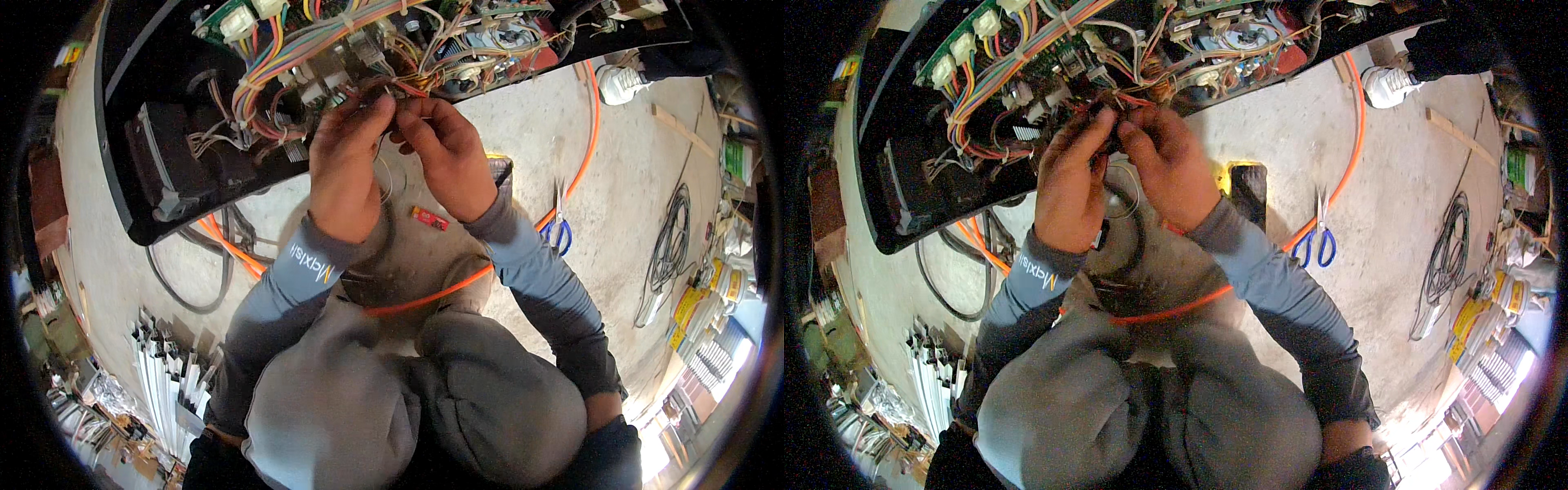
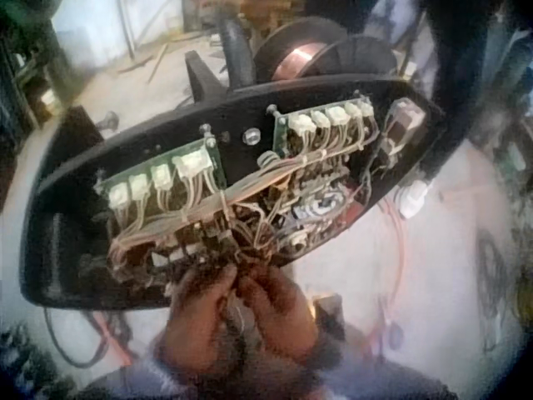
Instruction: The person sits on the floor and works on an open electronic device, stripping and twisting wires, using a lighter to heat wire ends, and applying heat shrink tubing. The person uses scissors to cut tubing and continues to connect and secure wires within the device.
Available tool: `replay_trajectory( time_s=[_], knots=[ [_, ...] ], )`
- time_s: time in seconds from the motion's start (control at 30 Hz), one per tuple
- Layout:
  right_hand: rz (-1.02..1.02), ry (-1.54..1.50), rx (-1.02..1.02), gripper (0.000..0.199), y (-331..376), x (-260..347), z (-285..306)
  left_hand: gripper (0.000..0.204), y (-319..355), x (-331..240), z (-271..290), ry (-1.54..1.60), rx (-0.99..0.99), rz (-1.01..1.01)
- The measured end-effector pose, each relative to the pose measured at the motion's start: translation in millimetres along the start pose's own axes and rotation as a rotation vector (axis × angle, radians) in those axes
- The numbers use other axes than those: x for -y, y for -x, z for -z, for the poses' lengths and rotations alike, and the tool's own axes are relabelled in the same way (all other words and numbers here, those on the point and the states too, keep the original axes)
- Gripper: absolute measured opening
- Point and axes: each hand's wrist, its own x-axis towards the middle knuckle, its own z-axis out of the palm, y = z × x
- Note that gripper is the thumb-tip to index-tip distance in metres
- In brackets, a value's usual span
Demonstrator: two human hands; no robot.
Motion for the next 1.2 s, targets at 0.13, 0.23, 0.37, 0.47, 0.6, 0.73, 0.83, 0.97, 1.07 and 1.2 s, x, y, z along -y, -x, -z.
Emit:
replay_trajectory(
  time_s=[0.13, 0.23, 0.37, 0.47, 0.6, 0.73, 0.83, 0.97, 1.07, 1.2],
  knots=[
    [-0.007, 0.050, -0.081, 0.023, -2.3, -12.4, 4.8, 0.041, 1.6, 10.8, 2.0, 0.036, -0.042, 0.023],
    [-0.036, 0.055, -0.087, 0.025, -5.2, -14.9, 11.3, 0.045, 10.8, 20.9, 3.6, 0.033, 0.017, -0.148],
    [-0.167, -0.003, -0.029, 0.024, -5.1, -7.0, 13.5, 0.046, 24.9, 20.3, 23.3, 0.040, 0.069, -0.059],
    [-0.253, -0.040, 0.042, 0.023, -3.1, 5.1, 16.4, 0.029, 29.3, 27.6, 58.5, -0.602, 0.220, -0.299],
    [-0.302, -0.147, 0.068, 0.025, -2.2, 16.7, 13.6, 0.014, 29.6, 8.7, 50.0, -1.130, 0.371, -0.649],
    [-0.238, -0.090, 0.121, 0.029, 7.3, 13.2, 16.3, 0.014, 26.2, 8.6, 46.6, -0.982, 0.110, -0.588],
    [-0.225, -0.039, 0.134, 0.033, 6.8, 13.9, 19.9, 0.016, 10.1, -0.4, 30.1, -0.985, 0.134, -0.544],
    [-0.117, 0.148, 0.064, 0.033, 14.0, 16.5, 21.0, 0.022, -8.0, -5.5, 31.9, -1.008, 0.358, -0.357],
    [0.053, 0.251, 0.047, 0.034, 18.6, 15.2, 12.9, 0.025, -12.7, -3.0, 40.8, -0.901, 0.345, -0.200],
    [0.140, 0.531, 0.022, 0.030, 28.3, 16.9, 12.1, 0.020, -10.7, -20.1, 25.6, -1.019, 0.348, -0.133]
  ],
)
